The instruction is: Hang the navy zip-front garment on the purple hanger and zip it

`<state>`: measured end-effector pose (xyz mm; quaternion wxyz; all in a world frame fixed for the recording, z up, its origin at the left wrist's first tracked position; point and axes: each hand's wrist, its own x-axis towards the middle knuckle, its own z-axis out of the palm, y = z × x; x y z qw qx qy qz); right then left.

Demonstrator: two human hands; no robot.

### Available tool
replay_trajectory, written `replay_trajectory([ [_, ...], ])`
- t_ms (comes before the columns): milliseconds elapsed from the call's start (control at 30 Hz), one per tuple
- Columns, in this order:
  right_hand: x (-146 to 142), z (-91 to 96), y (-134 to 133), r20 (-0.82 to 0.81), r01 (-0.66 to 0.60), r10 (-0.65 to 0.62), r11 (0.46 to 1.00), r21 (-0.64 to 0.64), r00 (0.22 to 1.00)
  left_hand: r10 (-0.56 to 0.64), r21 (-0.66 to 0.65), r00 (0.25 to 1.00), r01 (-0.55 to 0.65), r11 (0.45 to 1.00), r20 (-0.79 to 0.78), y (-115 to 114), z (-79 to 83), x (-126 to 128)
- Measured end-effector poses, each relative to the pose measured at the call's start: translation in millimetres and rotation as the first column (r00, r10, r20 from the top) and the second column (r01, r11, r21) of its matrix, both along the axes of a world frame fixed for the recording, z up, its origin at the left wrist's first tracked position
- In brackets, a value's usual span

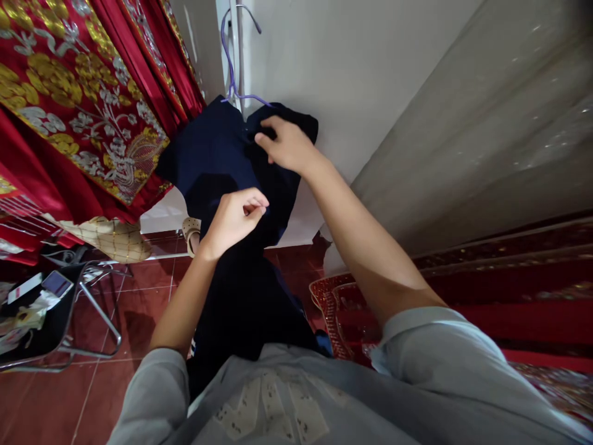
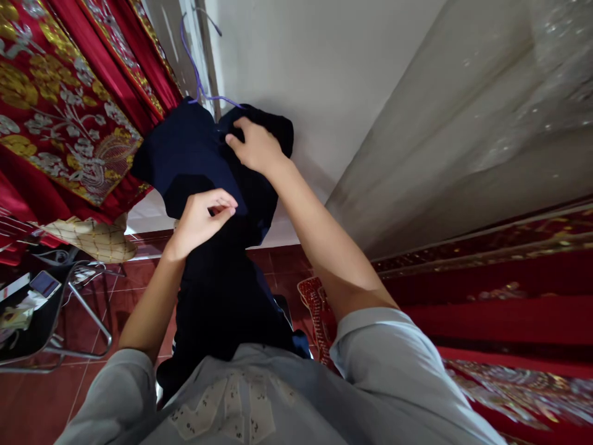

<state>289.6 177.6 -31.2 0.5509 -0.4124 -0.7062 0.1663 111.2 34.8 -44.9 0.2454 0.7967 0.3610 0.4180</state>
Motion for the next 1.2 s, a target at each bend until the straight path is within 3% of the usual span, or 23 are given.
replay_trajectory([
  [133,3.6,-13.7,13.6,0.090,0.058,-0.059,0.998,0.019,0.994,0.113,0.224,0.992,-0.124,0.967,0.061,34.7,30.6,-0.2],
  [233,2.9,-10.5,-0.9,0.077,0.061,-0.065,0.997,0.049,0.995,0.092,0.242,0.981,-0.132,0.961,0.172,69.3,42.6,-0.9],
  [333,2.0,-3.9,-24.5,0.048,0.005,-0.007,0.999,0.041,0.999,0.047,0.271,0.987,-0.088,0.959,0.155,94.0,41.7,-1.2],
  [467,-1.0,2.1,-53.4,-0.104,-0.021,0.025,0.999,0.037,0.994,0.049,0.326,0.995,-0.075,0.942,0.090,107.7,32.8,-2.0],
  [567,-9.2,2.7,-67.5,-0.235,-0.034,0.034,0.999,0.004,0.972,0.087,0.342,0.988,-0.127,0.931,0.130,109.1,33.0,-0.8],
  [700,-26.2,4.3,-78.9,-0.334,-0.234,0.179,0.963,-0.134,0.925,0.103,0.335,0.979,-0.159,0.929,0.176,100.4,45.8,5.7],
  [933,-35.2,23.4,-89.1,-0.505,-0.386,0.252,0.905,-0.179,0.825,0.097,0.380,0.991,-0.124,0.916,0.089,76.4,65.0,2.9],
  [1033,-35.5,20.8,-85.9,-0.518,-0.359,0.231,0.919,-0.161,0.824,0.079,0.356,0.990,-0.117,0.927,0.120,66.9,65.0,2.6],
  [1200,-34.7,2.9,-81.9,-0.524,-0.204,0.127,0.975,-0.091,0.842,0.120,0.345,0.957,-0.210,0.915,0.266,50.8,71.1,10.7],
])
